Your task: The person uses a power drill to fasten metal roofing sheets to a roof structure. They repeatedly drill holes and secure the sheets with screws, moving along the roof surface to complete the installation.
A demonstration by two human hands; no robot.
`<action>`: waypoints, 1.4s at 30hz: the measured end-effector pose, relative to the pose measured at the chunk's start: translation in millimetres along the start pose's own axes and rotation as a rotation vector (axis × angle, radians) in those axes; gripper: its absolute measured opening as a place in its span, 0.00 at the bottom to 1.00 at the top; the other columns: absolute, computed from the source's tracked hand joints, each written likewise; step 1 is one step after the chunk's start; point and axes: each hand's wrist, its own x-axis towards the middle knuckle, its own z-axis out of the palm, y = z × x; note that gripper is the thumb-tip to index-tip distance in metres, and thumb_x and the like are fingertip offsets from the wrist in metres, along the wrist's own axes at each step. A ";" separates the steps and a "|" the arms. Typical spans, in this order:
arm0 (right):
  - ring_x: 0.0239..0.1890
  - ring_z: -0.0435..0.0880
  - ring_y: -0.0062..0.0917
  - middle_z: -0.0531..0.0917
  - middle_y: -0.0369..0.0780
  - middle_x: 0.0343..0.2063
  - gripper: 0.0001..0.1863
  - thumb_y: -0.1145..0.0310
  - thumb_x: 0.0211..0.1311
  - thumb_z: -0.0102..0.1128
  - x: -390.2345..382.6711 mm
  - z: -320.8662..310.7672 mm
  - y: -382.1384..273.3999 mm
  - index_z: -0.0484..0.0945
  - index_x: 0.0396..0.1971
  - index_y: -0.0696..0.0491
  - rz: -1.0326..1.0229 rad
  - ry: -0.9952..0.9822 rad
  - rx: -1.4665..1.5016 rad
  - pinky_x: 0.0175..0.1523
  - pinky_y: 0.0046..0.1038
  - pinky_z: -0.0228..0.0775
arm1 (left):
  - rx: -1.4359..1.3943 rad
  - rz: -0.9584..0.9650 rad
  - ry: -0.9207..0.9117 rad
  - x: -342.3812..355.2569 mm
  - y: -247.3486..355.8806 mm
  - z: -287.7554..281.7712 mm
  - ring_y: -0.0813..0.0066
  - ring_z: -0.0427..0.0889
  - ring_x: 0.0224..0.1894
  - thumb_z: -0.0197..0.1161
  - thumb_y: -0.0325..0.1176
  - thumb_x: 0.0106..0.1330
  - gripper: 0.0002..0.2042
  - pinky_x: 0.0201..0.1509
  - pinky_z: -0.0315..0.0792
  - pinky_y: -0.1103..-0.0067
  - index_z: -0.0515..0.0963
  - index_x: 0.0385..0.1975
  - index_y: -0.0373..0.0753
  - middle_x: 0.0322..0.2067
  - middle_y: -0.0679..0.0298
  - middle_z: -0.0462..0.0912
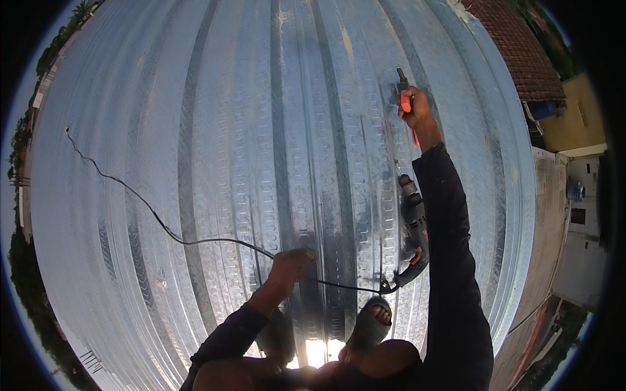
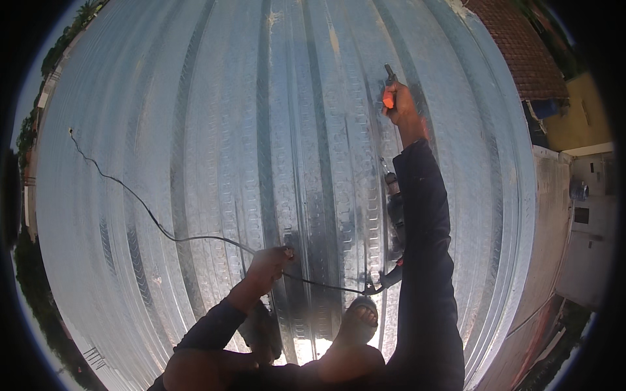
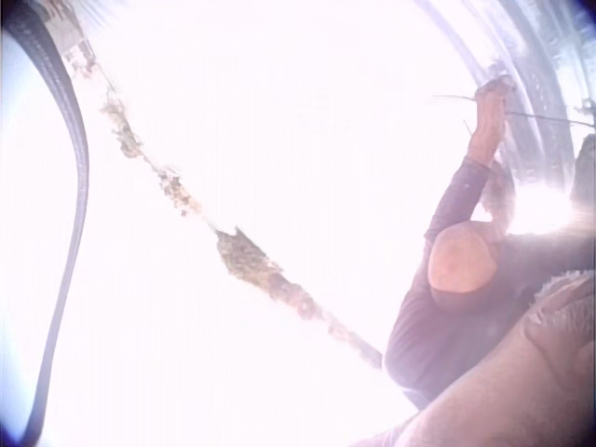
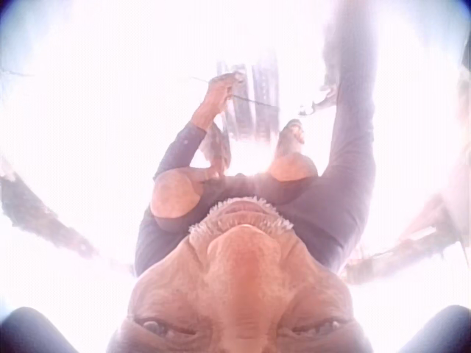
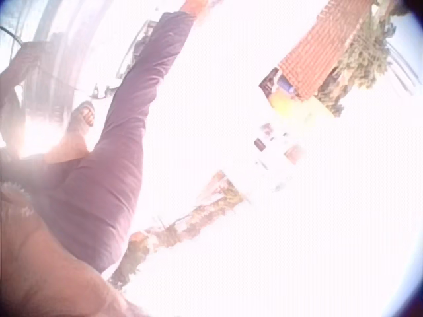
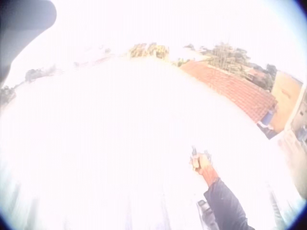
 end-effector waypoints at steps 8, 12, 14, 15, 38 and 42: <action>0.21 0.73 0.16 0.77 0.34 0.24 0.12 0.76 0.52 0.56 -259.7 37.7 13.0 0.78 0.38 0.59 -0.310 0.163 -0.316 0.25 0.25 0.68 | -0.239 0.248 -0.049 29.5 74.1 0.2 0.88 0.60 0.17 0.61 0.37 0.72 0.14 0.21 0.58 0.85 0.77 0.50 0.37 0.45 0.63 0.83; 0.23 0.76 0.20 0.83 0.40 0.27 0.20 0.72 0.55 0.68 -376.2 42.6 54.7 0.79 0.49 0.62 -0.200 0.220 -0.657 0.30 0.27 0.72 | -0.296 0.334 -0.137 26.9 105.2 33.3 0.87 0.58 0.16 0.62 0.40 0.72 0.13 0.23 0.59 0.85 0.75 0.49 0.39 0.51 0.59 0.82; 0.28 0.82 0.32 0.83 0.45 0.28 0.25 0.71 0.53 0.72 -412.1 61.5 76.9 0.79 0.52 0.59 -0.432 0.186 -1.140 0.36 0.36 0.72 | -0.381 0.335 -0.173 24.6 105.8 45.3 0.87 0.57 0.16 0.63 0.40 0.72 0.13 0.23 0.59 0.85 0.75 0.48 0.40 0.55 0.58 0.81; 0.30 0.83 0.37 0.83 0.46 0.28 0.28 0.70 0.52 0.73 -423.1 58.2 85.8 0.77 0.55 0.58 -0.500 0.192 -1.333 0.37 0.40 0.73 | -0.439 0.322 -0.204 22.2 103.5 54.2 0.87 0.57 0.16 0.63 0.40 0.73 0.12 0.23 0.59 0.85 0.74 0.48 0.41 0.56 0.57 0.80; 0.30 0.82 0.33 0.81 0.38 0.28 0.29 0.74 0.56 0.66 -417.2 111.5 161.1 0.73 0.60 0.53 -0.779 0.305 -1.563 0.29 0.35 0.74 | -0.702 0.241 -0.179 28.3 72.6 36.1 0.84 0.55 0.18 0.62 0.44 0.73 0.11 0.26 0.59 0.81 0.76 0.43 0.44 0.52 0.65 0.82; 0.33 0.83 0.34 0.82 0.39 0.29 0.29 0.74 0.55 0.66 -415.3 86.0 158.3 0.73 0.60 0.53 -0.610 0.333 -1.587 0.30 0.37 0.75 | -0.522 0.097 -0.008 45.4 62.4 24.7 0.84 0.56 0.19 0.62 0.40 0.72 0.12 0.25 0.58 0.82 0.76 0.50 0.45 0.49 0.67 0.79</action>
